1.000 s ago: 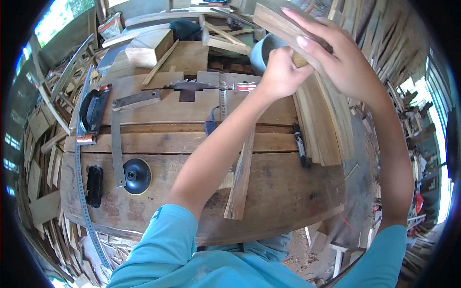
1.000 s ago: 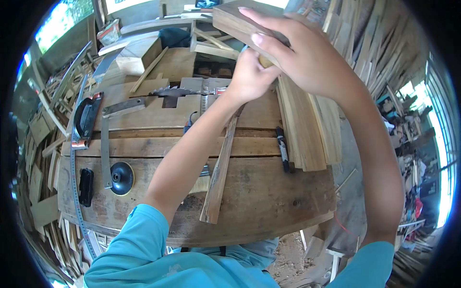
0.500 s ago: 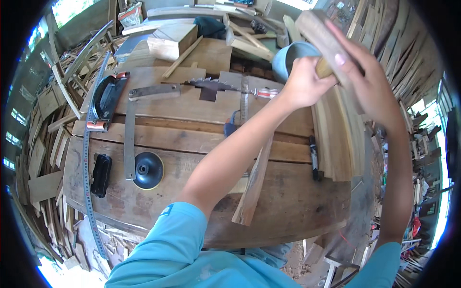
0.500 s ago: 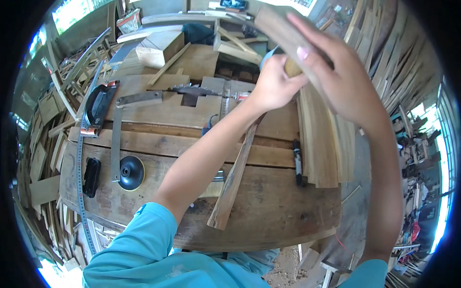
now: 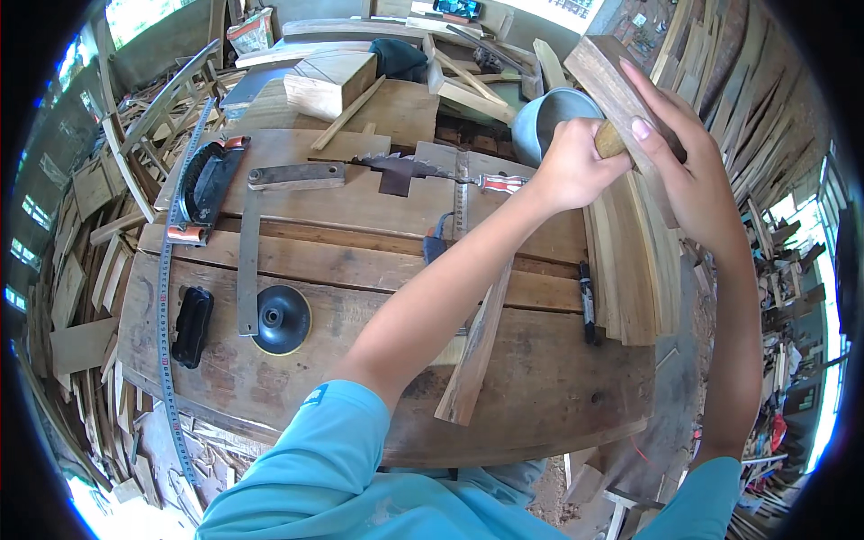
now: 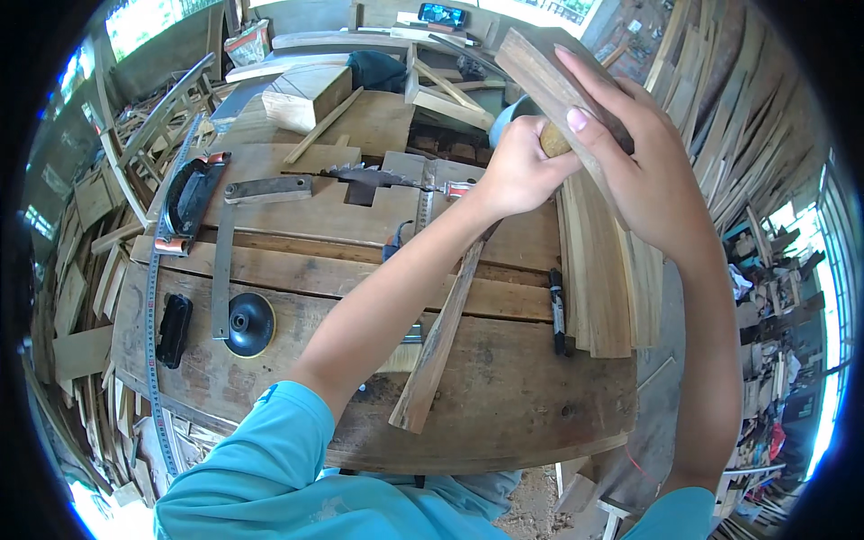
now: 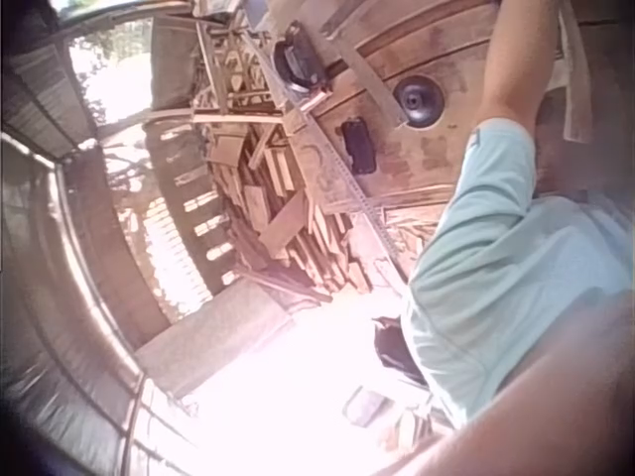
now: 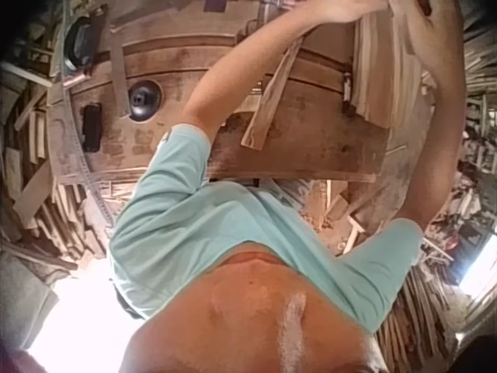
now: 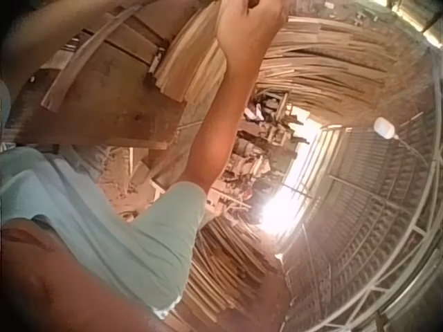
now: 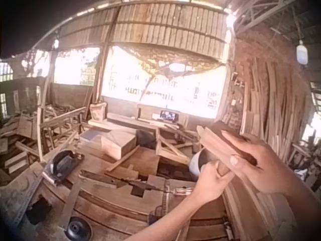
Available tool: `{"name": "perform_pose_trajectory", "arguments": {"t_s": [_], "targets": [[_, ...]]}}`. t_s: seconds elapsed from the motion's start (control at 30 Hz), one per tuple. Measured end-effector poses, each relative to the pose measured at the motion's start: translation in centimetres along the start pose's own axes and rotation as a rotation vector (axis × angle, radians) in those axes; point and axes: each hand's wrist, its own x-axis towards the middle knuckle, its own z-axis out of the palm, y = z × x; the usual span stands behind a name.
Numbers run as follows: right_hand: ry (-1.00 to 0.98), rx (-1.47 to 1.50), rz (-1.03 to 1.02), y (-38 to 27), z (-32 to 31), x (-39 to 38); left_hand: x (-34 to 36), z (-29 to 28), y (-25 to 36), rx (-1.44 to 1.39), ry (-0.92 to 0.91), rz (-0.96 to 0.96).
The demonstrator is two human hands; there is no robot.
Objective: Cleaning, shaping, and inspecting various wooden components using hand tools on a workshop bench.
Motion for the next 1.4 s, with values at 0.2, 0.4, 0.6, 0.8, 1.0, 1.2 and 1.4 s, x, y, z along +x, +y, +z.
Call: {"name": "perform_pose_trajectory", "arguments": {"t_s": [0.2,0.4,0.6,0.8,1.0,1.2,1.4], "targets": [[0.02,0.012,-0.026,-0.08,0.18,-0.01,-0.03,-0.02,0.15,-0.011,0.002,0.014],[0.007,0.01,-0.018,-0.21,0.0,-0.2,-0.16,-0.02,0.58,0.002,0.002,0.005],[0.006,-0.004,-0.012,-0.27,0.0,-0.35,-0.08,0.15,0.42,0.011,0.009,0.03],[0.019,-0.013,-0.021,-0.12,0.13,-0.47,-0.14,0.26,0.49,0.006,0.016,0.042],[0.026,-0.032,-0.019,-0.14,0.26,-0.52,-0.13,0.23,0.86,-0.003,0.063,0.024],[0.018,-0.026,-0.014,-0.15,0.29,-0.42,-0.14,0.31,0.77,-0.023,0.103,0.08],[0.056,-0.012,-0.045,0.1,0.61,-0.59,-0.12,0.31,0.8,-0.035,0.1,0.079]]}}
